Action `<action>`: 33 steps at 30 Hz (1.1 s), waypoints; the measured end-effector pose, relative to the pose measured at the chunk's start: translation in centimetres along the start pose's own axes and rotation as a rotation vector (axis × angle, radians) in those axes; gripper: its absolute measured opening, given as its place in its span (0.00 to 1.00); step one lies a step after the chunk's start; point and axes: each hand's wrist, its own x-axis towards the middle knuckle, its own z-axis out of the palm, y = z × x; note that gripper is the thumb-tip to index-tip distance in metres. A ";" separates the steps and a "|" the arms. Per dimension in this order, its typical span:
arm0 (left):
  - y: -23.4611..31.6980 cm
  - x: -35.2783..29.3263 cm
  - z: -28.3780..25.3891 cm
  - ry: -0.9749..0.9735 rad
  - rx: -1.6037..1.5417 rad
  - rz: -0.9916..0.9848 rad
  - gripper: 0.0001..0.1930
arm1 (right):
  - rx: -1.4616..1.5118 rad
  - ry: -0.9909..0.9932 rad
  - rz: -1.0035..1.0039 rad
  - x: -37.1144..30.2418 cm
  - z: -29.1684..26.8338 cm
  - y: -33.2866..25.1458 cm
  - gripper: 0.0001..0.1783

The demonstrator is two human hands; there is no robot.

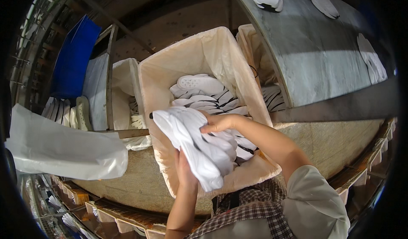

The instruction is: The person picks up pairs of slippers from a shelf, turns them over to inspect the soles, and places them into a large bin. The person handles both gray and white slippers, moving them from the shelf to the bin.

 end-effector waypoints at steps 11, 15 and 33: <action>-0.4 15.5 -0.6 0.216 0.527 0.510 0.25 | 0.597 0.269 0.401 -4.2 0.0 0.7 0.37; -2.9 29.6 1.4 0.097 1.029 0.771 0.26 | 0.688 0.460 0.419 -7.0 0.7 0.2 0.36; -9.9 38.9 -2.3 -0.323 1.666 0.801 0.19 | 0.751 0.698 0.381 -4.0 -1.2 0.5 0.34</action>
